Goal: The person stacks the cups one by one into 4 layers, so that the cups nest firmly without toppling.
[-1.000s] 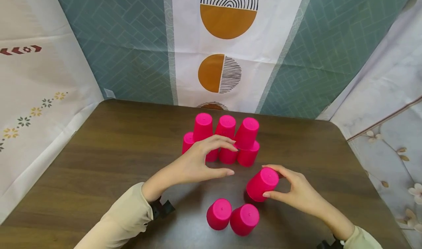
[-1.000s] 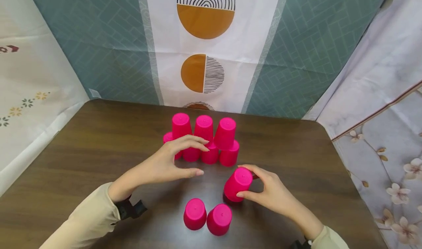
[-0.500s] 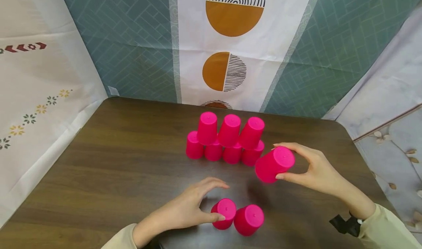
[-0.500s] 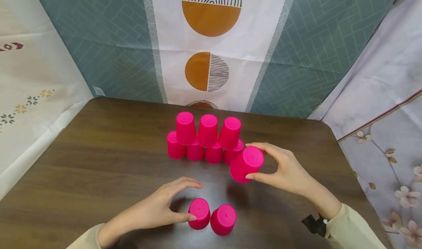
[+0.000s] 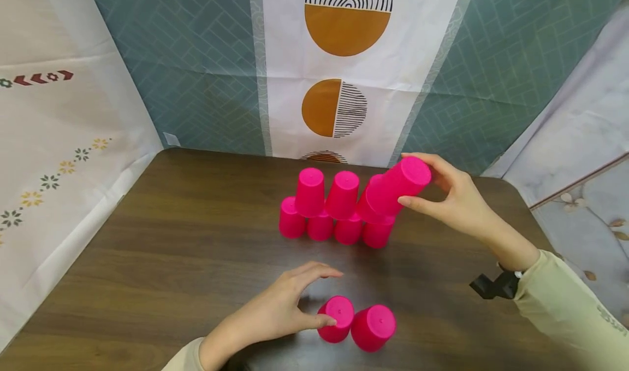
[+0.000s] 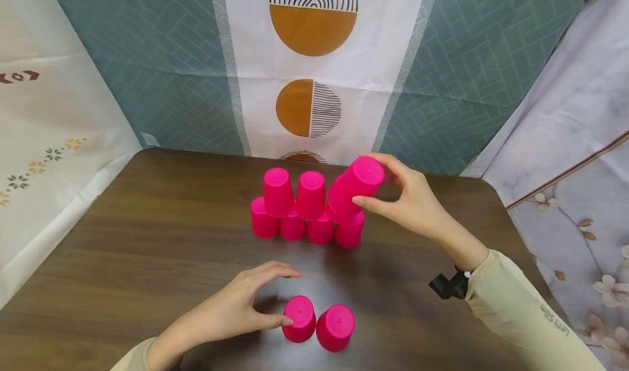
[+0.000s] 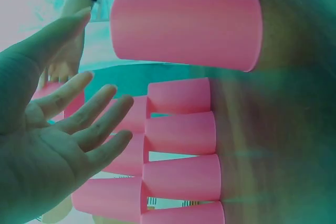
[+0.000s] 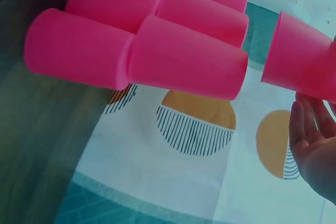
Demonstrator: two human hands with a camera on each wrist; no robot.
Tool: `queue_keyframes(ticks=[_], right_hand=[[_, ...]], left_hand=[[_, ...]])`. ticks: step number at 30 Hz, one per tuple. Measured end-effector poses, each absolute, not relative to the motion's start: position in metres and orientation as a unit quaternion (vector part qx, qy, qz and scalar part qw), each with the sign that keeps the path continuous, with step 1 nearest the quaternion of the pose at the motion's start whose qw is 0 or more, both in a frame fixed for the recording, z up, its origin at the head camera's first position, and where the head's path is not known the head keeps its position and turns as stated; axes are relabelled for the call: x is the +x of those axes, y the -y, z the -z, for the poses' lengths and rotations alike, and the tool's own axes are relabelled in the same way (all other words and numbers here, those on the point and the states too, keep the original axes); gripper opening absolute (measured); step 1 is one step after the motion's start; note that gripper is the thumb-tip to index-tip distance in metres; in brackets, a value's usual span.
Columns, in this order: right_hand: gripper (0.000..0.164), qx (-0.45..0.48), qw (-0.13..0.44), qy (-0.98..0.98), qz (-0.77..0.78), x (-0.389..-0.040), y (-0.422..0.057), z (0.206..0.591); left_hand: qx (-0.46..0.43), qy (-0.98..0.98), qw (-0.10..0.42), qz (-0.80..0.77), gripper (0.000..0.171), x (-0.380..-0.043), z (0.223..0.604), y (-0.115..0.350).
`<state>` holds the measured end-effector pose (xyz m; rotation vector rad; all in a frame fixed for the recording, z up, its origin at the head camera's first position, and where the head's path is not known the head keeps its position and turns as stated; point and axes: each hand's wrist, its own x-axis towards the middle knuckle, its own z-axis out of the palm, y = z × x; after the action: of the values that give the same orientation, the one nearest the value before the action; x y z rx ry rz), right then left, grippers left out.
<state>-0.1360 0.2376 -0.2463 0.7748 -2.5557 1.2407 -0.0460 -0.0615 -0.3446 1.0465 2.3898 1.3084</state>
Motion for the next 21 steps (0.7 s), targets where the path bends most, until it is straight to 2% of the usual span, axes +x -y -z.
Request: queue_keyframes(ticks=[3,12,21], right_hand=[[0.068,0.240,0.081,0.865,-0.433,-0.148,-0.229,0.241],[0.062,0.222,0.076,0.875,-0.423,-0.175,-0.214,0.233],[0.063,0.181,0.048,0.900,-0.395,-0.186,-0.208,0.235]], left_hand=[[0.365,-0.810,0.120,-0.443,0.060,-0.049,0.341,0.061],[0.341,-0.821,0.183,-0.419,0.058,-0.044,0.343,0.057],[0.371,-0.809,0.160,-0.426,0.057,-0.039,0.353,0.050]])
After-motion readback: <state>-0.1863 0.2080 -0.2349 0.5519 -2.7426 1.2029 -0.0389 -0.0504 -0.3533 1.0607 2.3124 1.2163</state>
